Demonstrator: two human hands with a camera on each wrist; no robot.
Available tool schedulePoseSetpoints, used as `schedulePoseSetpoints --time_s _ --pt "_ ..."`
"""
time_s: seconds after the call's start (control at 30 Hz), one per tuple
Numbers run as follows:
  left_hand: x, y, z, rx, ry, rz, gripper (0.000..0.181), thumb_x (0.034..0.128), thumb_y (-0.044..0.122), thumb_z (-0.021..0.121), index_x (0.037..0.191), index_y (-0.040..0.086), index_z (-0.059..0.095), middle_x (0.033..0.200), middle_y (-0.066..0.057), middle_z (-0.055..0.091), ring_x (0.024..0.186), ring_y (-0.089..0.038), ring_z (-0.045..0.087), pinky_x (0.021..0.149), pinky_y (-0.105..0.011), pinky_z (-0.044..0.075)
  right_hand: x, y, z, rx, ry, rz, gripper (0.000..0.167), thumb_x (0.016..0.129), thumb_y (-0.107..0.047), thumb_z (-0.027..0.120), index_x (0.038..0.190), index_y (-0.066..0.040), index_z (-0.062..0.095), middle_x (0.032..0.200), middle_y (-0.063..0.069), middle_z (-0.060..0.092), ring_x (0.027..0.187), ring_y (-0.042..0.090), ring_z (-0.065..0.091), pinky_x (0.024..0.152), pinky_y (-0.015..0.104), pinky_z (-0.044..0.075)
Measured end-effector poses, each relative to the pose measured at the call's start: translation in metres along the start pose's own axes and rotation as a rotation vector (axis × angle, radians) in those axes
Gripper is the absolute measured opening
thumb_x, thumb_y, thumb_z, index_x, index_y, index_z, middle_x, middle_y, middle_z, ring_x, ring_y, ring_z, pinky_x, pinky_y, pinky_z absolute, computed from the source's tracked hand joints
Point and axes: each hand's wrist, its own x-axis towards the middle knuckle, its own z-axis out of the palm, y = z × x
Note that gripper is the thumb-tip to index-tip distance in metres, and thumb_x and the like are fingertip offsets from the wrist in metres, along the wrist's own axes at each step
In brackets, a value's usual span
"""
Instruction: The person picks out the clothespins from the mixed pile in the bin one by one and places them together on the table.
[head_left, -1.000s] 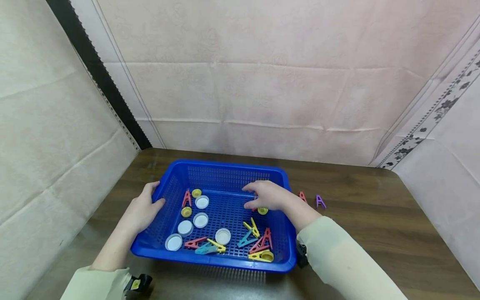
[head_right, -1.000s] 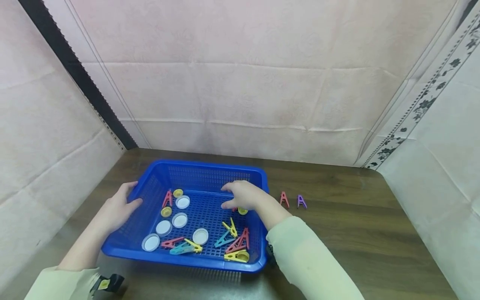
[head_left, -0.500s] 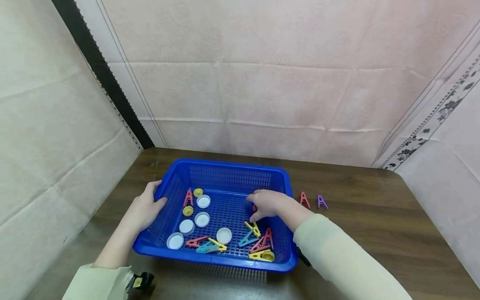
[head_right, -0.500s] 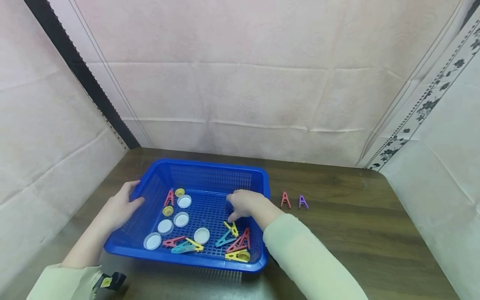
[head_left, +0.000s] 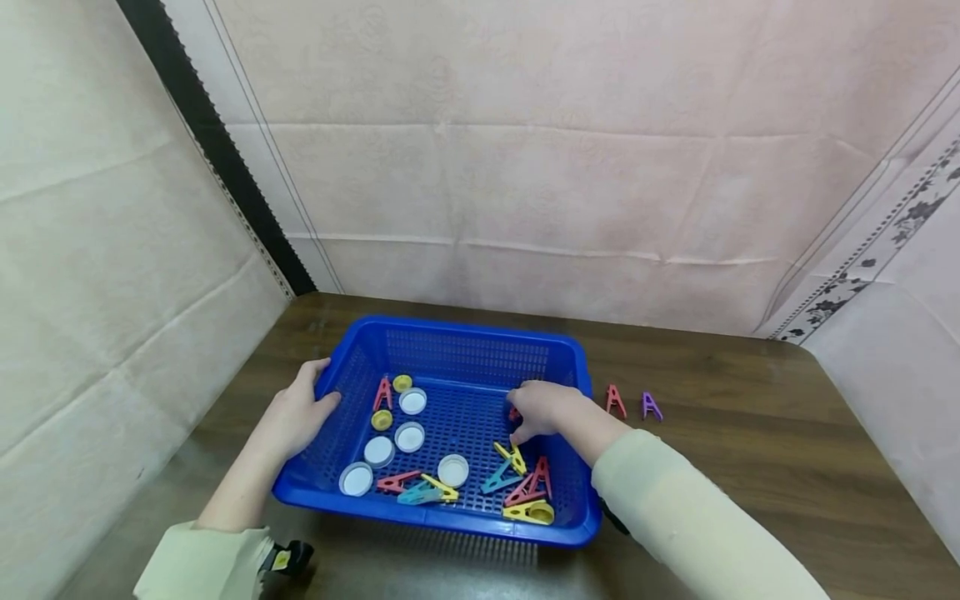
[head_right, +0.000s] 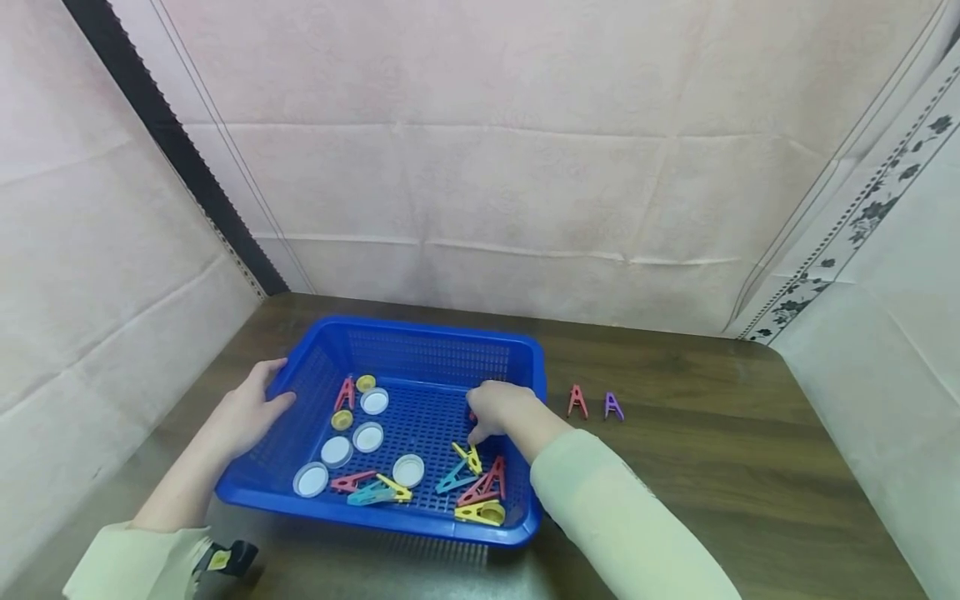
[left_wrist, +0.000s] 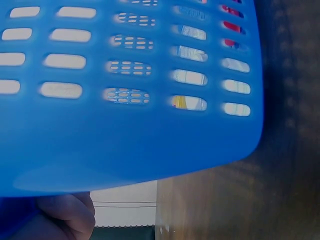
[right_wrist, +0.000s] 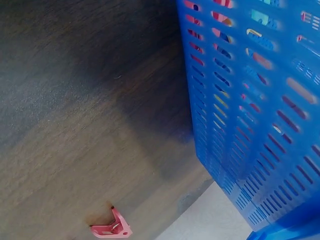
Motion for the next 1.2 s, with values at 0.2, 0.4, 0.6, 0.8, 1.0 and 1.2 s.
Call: schedulePoseSetpoints --time_s 0.2,0.4,0.6,0.8,1.0,1.2 --pt "0.0 0.001 -0.001 0.002 0.001 -0.003 0.062 0.0982 0.027 0.047 0.147 0.003 0.017 0.137 -0.034 0.036 0.115 -0.052 0.046 0.086 -0.064 0.042 -0.001 0.0 -0.001 0.001 0.024 -0.043 0.059 0.08 -0.037 0.074 0.131 -0.014 0.055 0.134 0.008 0.051 0.123 0.027 0.047 0.098 0.048 0.042" --pt "0.0 0.002 -0.001 0.007 0.004 -0.005 0.062 0.098 0.028 0.047 0.147 0.003 0.017 0.137 -0.034 0.037 0.115 -0.052 0.046 0.086 -0.065 0.042 -0.001 -0.001 0.0 -0.014 0.02 -0.094 0.053 0.079 -0.032 0.075 0.127 -0.015 0.059 0.125 0.004 0.054 0.112 0.021 0.054 0.094 0.04 0.046" --pt "0.0 0.002 0.0 0.006 -0.002 -0.02 0.062 0.0982 0.028 0.047 0.147 0.004 0.017 0.137 -0.034 0.037 0.114 -0.052 0.047 0.084 -0.065 0.042 -0.001 -0.001 0.004 -0.048 0.014 -0.119 0.038 0.081 -0.022 0.075 0.117 -0.015 0.066 0.109 0.001 0.054 0.088 0.012 0.055 0.079 0.03 0.051" --pt "-0.001 0.002 0.001 0.005 0.011 -0.009 0.061 0.098 0.027 0.047 0.146 0.004 0.018 0.135 -0.034 0.039 0.114 -0.052 0.048 0.085 -0.064 0.042 -0.002 -0.001 0.006 -0.076 0.013 -0.107 0.024 0.081 -0.018 0.075 0.104 -0.019 0.069 0.103 0.001 0.053 0.078 0.011 0.054 0.07 0.028 0.052" --pt "-0.001 0.001 0.003 0.004 0.02 -0.001 0.06 0.0978 0.027 0.048 0.146 0.004 0.019 0.134 -0.033 0.041 0.112 -0.051 0.049 0.084 -0.064 0.043 -0.003 0.0 0.009 -0.073 0.018 -0.132 0.017 0.081 -0.021 0.074 0.096 -0.024 0.068 0.094 -0.003 0.05 0.074 0.012 0.051 0.065 0.028 0.049" --pt "-0.001 0.0 0.002 0.005 0.025 0.003 0.06 0.0977 0.026 0.048 0.146 0.004 0.019 0.134 -0.033 0.041 0.112 -0.051 0.049 0.084 -0.064 0.043 -0.002 0.0 0.01 -0.072 0.034 -0.187 0.019 0.081 -0.026 0.074 0.1 -0.025 0.07 0.096 -0.006 0.055 0.08 0.01 0.052 0.07 0.029 0.05"
